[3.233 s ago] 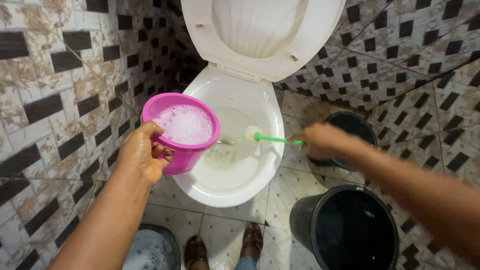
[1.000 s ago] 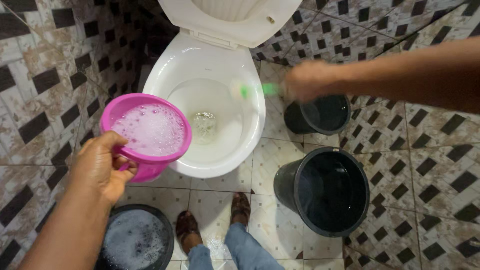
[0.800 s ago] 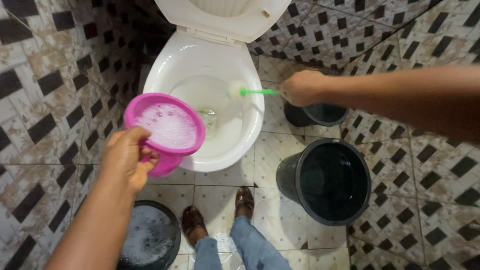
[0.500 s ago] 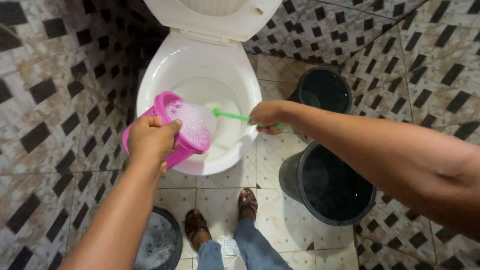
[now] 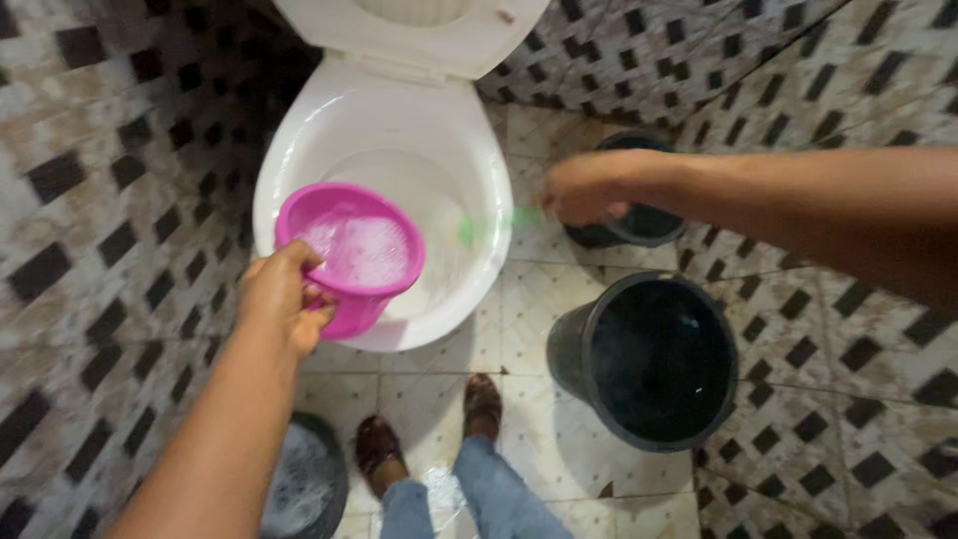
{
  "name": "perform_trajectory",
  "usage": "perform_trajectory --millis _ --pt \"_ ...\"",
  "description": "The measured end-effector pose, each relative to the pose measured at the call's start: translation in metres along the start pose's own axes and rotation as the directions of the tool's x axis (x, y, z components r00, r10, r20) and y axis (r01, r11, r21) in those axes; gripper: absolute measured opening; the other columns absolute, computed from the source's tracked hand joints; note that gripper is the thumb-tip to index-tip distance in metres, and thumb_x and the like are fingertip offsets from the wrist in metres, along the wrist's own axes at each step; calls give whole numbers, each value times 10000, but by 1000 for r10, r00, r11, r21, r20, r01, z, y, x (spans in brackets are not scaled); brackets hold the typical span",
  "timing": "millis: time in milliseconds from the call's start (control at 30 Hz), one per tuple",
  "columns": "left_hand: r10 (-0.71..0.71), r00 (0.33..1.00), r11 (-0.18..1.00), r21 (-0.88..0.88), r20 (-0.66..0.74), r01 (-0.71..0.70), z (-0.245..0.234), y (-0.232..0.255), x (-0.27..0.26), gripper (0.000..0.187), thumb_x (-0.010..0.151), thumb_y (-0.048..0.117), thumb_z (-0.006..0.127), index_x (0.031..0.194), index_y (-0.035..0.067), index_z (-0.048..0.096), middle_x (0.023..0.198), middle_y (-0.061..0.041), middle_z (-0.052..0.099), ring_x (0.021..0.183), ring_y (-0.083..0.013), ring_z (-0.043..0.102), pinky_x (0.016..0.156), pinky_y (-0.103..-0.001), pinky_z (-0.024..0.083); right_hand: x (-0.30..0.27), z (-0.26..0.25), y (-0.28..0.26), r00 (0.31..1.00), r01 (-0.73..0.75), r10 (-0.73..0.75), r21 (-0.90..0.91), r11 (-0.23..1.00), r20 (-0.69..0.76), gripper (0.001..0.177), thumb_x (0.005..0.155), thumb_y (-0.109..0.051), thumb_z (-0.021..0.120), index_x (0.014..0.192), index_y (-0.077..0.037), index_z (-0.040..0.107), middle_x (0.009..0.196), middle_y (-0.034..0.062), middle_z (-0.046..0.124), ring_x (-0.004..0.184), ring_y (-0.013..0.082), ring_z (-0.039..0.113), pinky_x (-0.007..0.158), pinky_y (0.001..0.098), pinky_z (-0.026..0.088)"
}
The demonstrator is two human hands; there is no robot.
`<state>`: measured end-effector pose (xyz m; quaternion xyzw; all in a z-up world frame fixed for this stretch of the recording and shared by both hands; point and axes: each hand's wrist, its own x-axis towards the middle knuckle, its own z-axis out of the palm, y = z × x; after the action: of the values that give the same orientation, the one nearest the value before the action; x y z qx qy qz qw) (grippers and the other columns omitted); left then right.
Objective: The person prepares a soapy solution by adding detergent to water in a bucket and mixing it. They then pour the solution into a pink bowl and use a green toilet brush to scrub the inside of the toilet bowl repeatedly.
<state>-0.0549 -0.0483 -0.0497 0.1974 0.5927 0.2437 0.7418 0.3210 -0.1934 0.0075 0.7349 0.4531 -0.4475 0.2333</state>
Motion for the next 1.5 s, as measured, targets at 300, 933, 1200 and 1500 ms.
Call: perform_trajectory --millis 300,933,1200,1500 --pt "33 999 998 56 -13 -32 -16 17 -12 202 761 28 672 840 132 517 635 -15 453 521 -126 390 520 -340 402 9 15 -18 978 38 -85 -234 971 -192 560 933 -124 542 1475 -264 547 915 190 734 812 374 694 668 487 554" --pt "102 993 976 -186 -62 -112 -98 66 -15 158 728 72 643 732 147 504 744 11 435 655 -124 414 720 -402 511 107 42 -182 934 116 -138 -86 990 -330 247 897 -198 565 1035 -69 724 969 201 725 891 377 699 768 494 556" --pt "73 997 964 -254 -35 -79 -123 67 10 164 710 69 659 782 156 541 773 14 484 684 -135 455 740 -358 476 126 126 -240 933 200 -60 375 905 -354 420 1052 -346 419 968 -41 694 900 230 743 818 369 719 781 496 572" --pt "42 999 974 -224 7 -39 -101 89 1 126 715 27 600 772 119 535 755 -7 512 682 -150 514 738 -391 512 136 136 -243 931 148 51 502 852 -360 466 1065 -284 372 1011 23 719 856 242 743 774 342 751 746 471 618"
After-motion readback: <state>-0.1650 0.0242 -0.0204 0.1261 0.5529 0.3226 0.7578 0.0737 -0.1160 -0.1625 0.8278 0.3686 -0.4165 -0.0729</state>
